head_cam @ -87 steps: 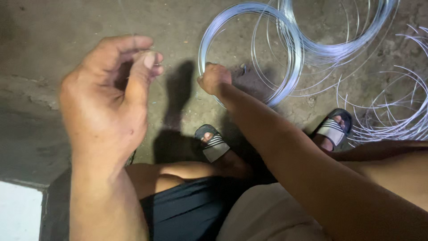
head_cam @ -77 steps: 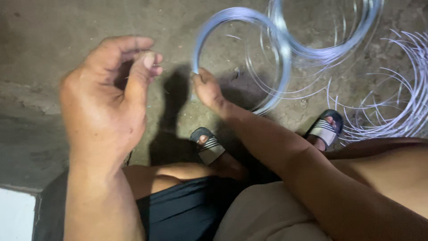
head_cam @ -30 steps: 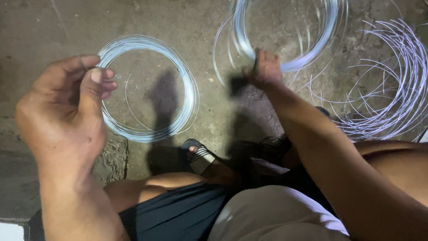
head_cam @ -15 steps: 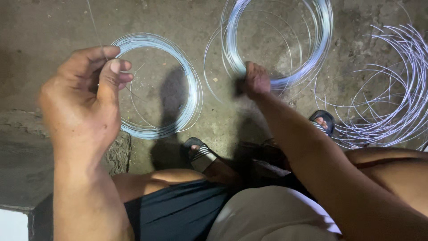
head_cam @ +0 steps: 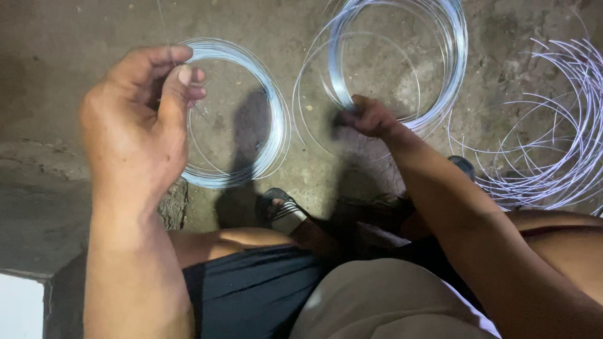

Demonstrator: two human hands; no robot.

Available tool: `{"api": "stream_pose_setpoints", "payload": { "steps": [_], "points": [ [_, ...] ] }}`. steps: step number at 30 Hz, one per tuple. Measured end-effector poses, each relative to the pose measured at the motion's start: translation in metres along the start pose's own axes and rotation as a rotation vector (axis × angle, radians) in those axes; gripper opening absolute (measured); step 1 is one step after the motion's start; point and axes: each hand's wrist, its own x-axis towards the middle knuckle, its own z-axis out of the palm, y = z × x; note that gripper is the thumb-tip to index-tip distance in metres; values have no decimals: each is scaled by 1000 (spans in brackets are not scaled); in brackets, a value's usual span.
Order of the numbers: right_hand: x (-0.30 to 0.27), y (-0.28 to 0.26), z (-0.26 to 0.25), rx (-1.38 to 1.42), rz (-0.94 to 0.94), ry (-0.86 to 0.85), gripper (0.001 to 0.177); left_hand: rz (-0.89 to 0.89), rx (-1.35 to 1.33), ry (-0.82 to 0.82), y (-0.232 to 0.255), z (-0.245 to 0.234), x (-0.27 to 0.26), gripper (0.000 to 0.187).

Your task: The person sits on the floor and repeatedly twists short lengths of thin metal wire by hand. They pull wire from a loose pile, form loops, and twist the ends together to create small wire pieces.

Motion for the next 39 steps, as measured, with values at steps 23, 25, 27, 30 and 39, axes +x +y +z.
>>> {"api": "stream_pose_setpoints", "payload": {
  "steps": [23, 25, 27, 30, 39],
  "points": [
    [-92, 15, 12, -545, -150, 803, 47, 263, -16, -150, -33, 4, -4, 10],
    [-88, 38, -8, -422, 231, 918, 48, 243, -12, -142, -31, 6, -4, 9],
    [-86, 66, -28, -405, 424, 847, 47, 189, 19, -136, -27, 6, -2, 11],
    [-85, 112, -56, -521, 392, 594, 39, 139, 69, -120, -21, 11, -3, 14],
    [-58, 109, -120, -450, 310, 893, 30, 35, 82, -116, -12, 20, 5, 16]
  ]
}}
